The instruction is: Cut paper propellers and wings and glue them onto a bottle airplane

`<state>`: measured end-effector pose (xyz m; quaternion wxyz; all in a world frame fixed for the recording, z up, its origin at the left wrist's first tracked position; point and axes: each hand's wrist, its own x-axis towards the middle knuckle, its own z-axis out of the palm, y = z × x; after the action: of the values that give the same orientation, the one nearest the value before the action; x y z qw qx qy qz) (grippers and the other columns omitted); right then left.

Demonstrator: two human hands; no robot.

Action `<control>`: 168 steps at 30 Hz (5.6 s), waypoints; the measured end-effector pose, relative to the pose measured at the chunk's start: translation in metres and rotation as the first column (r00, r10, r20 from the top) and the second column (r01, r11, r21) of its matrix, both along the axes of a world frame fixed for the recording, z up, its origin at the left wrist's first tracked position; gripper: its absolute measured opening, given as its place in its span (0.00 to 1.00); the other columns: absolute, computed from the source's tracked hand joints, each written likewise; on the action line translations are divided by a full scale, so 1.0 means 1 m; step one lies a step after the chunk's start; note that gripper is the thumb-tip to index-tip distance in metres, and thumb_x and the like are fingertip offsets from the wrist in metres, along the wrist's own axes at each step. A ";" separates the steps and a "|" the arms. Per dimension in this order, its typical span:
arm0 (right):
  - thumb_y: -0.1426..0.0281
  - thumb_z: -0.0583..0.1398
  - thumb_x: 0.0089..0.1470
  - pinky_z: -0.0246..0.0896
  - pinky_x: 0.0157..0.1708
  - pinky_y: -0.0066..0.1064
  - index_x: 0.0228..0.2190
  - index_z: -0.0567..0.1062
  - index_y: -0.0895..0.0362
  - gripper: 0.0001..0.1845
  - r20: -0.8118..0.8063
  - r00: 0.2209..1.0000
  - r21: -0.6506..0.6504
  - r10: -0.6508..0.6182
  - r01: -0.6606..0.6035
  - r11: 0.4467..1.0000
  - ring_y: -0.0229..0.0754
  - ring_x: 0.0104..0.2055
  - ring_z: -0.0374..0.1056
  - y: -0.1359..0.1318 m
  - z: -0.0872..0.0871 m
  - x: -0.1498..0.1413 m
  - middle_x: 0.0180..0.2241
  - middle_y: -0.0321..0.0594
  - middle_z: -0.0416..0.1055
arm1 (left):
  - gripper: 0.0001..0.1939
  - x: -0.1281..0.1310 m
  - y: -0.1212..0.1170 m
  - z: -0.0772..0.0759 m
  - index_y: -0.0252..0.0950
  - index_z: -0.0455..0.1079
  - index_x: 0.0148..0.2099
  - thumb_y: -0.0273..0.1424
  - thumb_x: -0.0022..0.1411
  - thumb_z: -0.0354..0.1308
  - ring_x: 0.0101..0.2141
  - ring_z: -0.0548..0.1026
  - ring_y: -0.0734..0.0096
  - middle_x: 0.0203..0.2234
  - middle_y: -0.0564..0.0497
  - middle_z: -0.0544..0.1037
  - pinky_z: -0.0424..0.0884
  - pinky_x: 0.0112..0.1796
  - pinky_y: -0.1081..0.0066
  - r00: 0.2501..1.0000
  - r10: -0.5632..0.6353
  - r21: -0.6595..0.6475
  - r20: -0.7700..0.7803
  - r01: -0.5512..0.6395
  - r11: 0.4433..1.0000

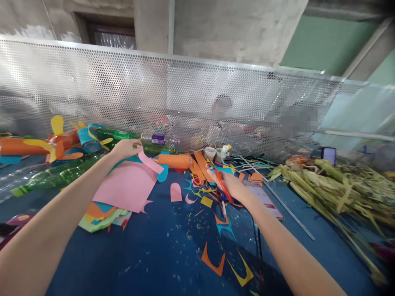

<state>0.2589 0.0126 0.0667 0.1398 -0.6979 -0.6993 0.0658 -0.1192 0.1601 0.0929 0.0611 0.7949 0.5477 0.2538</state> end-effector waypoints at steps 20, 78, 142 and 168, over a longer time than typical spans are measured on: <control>0.60 0.60 0.49 0.60 0.42 0.36 0.38 0.72 0.64 0.20 -0.007 0.997 0.044 0.076 -0.076 0.996 0.52 0.44 0.68 0.006 -0.045 -0.031 0.39 0.54 0.72 | 0.16 0.146 -0.153 -0.036 0.42 0.65 0.45 0.33 0.53 0.60 0.23 0.66 0.79 0.28 0.56 0.69 0.63 0.25 0.76 0.494 -0.158 -0.295 0.855 0.714 0.635; 0.73 0.56 0.51 0.56 0.43 0.38 0.29 0.77 0.58 0.08 0.238 0.959 0.332 -0.152 0.067 0.941 0.49 0.38 0.67 -0.020 -0.056 0.084 0.32 0.46 0.75 | 0.18 0.151 -0.161 -0.102 0.42 0.63 0.50 0.28 0.56 0.52 0.24 0.67 0.75 0.25 0.56 0.69 0.66 0.29 0.74 0.771 -0.577 -0.117 0.271 0.621 0.775; 0.58 0.52 0.57 0.58 0.28 0.29 0.29 0.65 0.55 0.13 -0.761 0.623 0.099 0.182 -0.166 0.981 0.37 0.27 0.63 -0.043 -0.042 0.005 0.25 0.35 0.67 | 0.07 0.150 -0.160 -0.094 0.36 0.69 0.39 0.28 0.57 0.54 0.34 0.70 0.69 0.30 0.50 0.75 0.66 0.38 0.68 0.756 -0.560 0.122 0.340 0.555 0.823; 0.58 0.56 0.54 0.49 0.17 0.24 0.27 0.63 0.55 0.14 -0.912 0.394 0.031 0.117 -0.219 0.975 0.31 0.17 0.56 -0.054 -0.047 -0.015 0.18 0.30 0.66 | 0.06 0.152 -0.158 -0.098 0.36 0.71 0.38 0.28 0.57 0.55 0.32 0.71 0.71 0.30 0.51 0.76 0.68 0.36 0.70 0.759 -0.549 0.117 0.351 0.546 0.830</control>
<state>0.2443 -0.0413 0.0198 0.4555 -0.4821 -0.5746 0.4796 0.0324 0.0018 -0.0046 0.2314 0.8578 0.2691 0.3718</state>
